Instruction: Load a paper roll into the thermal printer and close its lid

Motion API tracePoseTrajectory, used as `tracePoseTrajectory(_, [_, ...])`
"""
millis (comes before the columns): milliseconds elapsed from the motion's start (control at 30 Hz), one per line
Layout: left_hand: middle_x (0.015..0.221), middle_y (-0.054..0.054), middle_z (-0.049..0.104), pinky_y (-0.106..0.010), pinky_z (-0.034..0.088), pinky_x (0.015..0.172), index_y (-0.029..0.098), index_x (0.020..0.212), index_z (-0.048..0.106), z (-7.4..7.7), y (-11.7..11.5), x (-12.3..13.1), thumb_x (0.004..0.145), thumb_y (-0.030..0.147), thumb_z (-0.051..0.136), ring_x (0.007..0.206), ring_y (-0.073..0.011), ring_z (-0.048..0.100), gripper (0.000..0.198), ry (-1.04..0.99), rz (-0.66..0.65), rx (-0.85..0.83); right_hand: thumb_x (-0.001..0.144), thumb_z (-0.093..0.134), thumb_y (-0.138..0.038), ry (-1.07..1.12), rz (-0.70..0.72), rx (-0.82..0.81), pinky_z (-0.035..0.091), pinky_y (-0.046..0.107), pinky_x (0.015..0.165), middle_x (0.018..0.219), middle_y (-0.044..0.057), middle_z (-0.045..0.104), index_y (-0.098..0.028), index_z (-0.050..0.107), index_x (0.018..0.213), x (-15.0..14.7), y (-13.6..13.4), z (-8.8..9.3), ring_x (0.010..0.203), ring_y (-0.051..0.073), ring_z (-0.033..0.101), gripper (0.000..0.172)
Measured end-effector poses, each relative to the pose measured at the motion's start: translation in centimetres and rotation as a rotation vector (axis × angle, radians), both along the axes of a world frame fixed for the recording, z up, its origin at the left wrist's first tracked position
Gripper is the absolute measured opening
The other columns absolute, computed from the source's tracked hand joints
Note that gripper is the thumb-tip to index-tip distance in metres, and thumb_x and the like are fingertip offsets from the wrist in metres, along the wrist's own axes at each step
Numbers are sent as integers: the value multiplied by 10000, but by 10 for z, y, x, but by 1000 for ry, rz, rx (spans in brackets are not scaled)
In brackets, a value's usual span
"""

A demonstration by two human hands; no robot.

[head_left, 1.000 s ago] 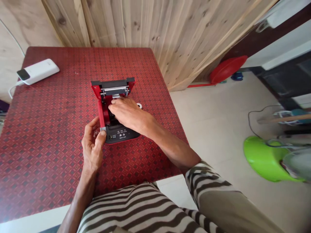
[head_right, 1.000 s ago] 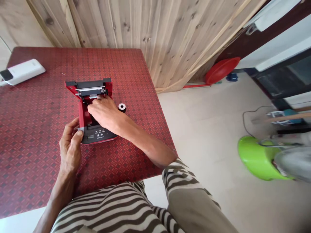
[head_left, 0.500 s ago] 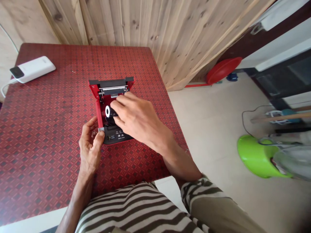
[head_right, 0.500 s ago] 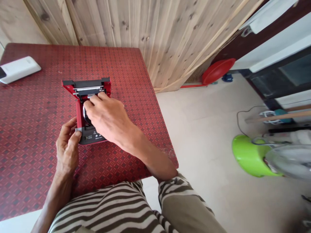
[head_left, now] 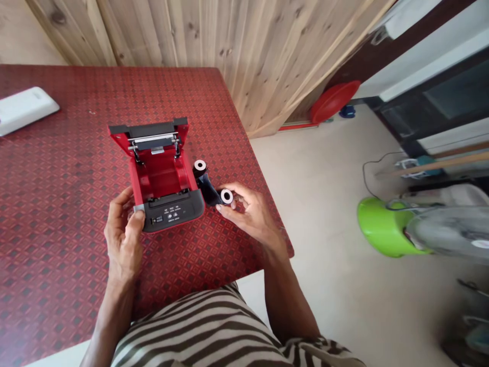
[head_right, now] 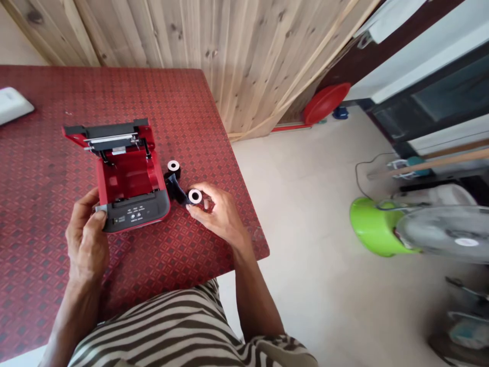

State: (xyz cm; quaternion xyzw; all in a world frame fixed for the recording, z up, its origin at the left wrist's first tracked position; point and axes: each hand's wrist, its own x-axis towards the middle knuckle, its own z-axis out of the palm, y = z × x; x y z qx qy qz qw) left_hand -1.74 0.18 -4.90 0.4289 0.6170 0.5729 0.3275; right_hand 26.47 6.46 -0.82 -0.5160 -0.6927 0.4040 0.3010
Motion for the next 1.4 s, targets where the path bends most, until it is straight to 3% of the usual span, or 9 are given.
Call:
tracePoseTrajectory(167, [1387,-76,753,-391,560,1040,271,1492,697,-4,0,-2,1008,510,694,1235,-267,706,539,-12,-7,-8,902,693,-149,-120,223,52,513,328,818,933,14,731,-225,682,954,-8,0,-13,809,168,628,93])
tracePoseTrajectory(300, [1346,-75,758,-386,569,982,273,1485,690,-3,1,-2,1005,519,674,1176,-261,708,539,18,-5,-29,954,677,-143,-143,252,95,562,379,937,1035,56,753,-218,694,1026,-13,-2,-20,963,211,690,106])
tracePoseTrajectory(467, [1340,-66,762,-423,565,1021,273,1479,695,-2,0,-2,992,565,681,1179,-278,700,568,17,12,-47,970,771,-211,-225,311,34,586,520,1108,1383,144,758,-211,669,1428,-1,-8,-14,1216,279,731,469])
tracePoseTrajectory(600, [1339,-47,771,-470,547,1036,317,1463,717,-3,1,0,998,572,705,1181,-303,692,531,-41,4,-23,946,783,-203,-192,272,-96,650,492,1032,1523,163,718,-216,533,1625,17,-4,-1,978,210,788,724])
tracePoseTrajectory(767, [1356,-65,769,-393,535,1027,279,1473,721,-6,2,0,986,558,732,1173,-257,703,562,-74,8,11,1019,659,-170,-87,125,11,651,416,983,1310,114,822,-206,725,1375,17,33,1,1132,221,802,363])
tracePoseTrajectory(900, [1351,-61,764,-376,545,1016,285,1478,714,-7,1,-2,1007,545,709,1163,-249,701,538,-41,0,9,957,783,-162,-138,102,155,577,455,1118,1412,137,771,-192,713,1364,-15,71,-21,1298,248,728,414])
tracePoseTrajectory(1067, [1402,-68,742,-393,539,1063,297,1504,693,-8,-1,-5,1028,526,691,1240,-268,691,529,-43,-30,-6,981,745,-210,-183,83,125,554,444,1041,1160,94,797,-180,733,1147,-42,90,-41,1120,251,707,169])
tracePoseTrajectory(1200, [1399,-69,750,-405,547,1067,295,1490,697,-5,0,-3,1015,546,705,1263,-280,695,537,-34,-23,-10,924,628,-87,-53,46,147,567,382,995,1153,53,789,-197,695,1172,-31,81,-5,1066,212,728,280])
tracePoseTrajectory(1400, [1325,-82,780,-421,577,1028,253,1458,714,5,0,2,989,570,712,1200,-287,721,566,7,6,-38,989,711,-111,-163,402,416,575,397,1086,1317,73,782,-196,693,1287,-39,56,79,1195,226,735,311])
